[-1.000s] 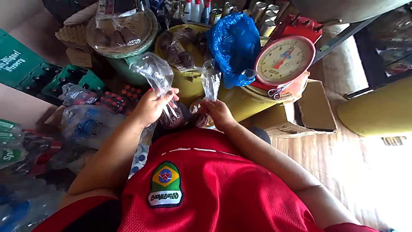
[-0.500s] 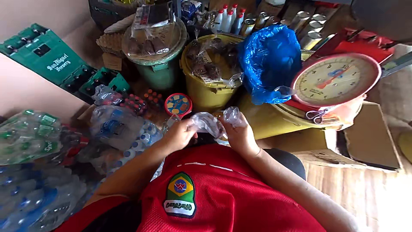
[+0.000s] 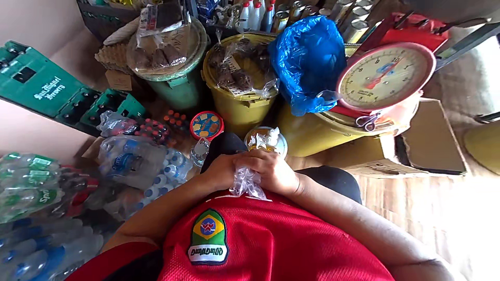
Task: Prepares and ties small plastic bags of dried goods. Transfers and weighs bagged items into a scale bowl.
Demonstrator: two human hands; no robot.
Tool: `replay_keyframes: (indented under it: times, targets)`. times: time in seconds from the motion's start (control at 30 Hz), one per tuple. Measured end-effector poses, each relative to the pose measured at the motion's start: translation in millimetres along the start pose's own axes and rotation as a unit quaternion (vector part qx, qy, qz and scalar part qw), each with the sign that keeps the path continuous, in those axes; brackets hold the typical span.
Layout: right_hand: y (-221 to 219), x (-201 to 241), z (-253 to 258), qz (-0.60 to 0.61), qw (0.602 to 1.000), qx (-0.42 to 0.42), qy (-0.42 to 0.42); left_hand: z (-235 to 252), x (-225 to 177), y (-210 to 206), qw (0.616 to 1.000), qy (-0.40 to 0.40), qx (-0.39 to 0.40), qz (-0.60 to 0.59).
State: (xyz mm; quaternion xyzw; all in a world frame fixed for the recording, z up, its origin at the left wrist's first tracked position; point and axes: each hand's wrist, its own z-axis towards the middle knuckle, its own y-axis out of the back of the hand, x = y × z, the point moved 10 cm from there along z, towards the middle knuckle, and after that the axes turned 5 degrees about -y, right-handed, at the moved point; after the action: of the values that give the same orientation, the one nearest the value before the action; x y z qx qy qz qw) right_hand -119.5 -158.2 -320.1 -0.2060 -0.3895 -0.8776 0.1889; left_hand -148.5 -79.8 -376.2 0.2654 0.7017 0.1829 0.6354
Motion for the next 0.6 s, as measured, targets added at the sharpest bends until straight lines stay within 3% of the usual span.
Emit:
replay_keyframes:
  times: [0.2, 0.33, 0.47, 0.57, 0.6]
  targets:
    - [10.5, 10.0, -2.3, -0.036, 0.998, -0.041, 0.042, 3.7, -3.5, -7.4, 0.999, 0.008, 0.037, 0.016]
    - [18.5, -3.3, -4.3, 0.013, 0.998, -0.067, -0.003, 7.7, -2.6, -10.2, 0.997, 0.029, 0.047, 0.049]
    - [36.2, -23.2, 0.3, 0.051, 0.988, -0.098, -0.109, 10.7, -3.2, -3.0, 0.999, 0.020, -0.012, 0.024]
    - [67.3, -40.4, 4.9, 0.042, 0.963, -0.134, -0.228, 11.4, -6.8, 23.0, 0.987, -0.060, -0.142, -0.036]
    - [81.4, -45.3, 6.6, 0.036, 0.954, -0.151, -0.258, 14.3, -0.4, 33.7, 0.978, -0.051, -0.176, -0.099]
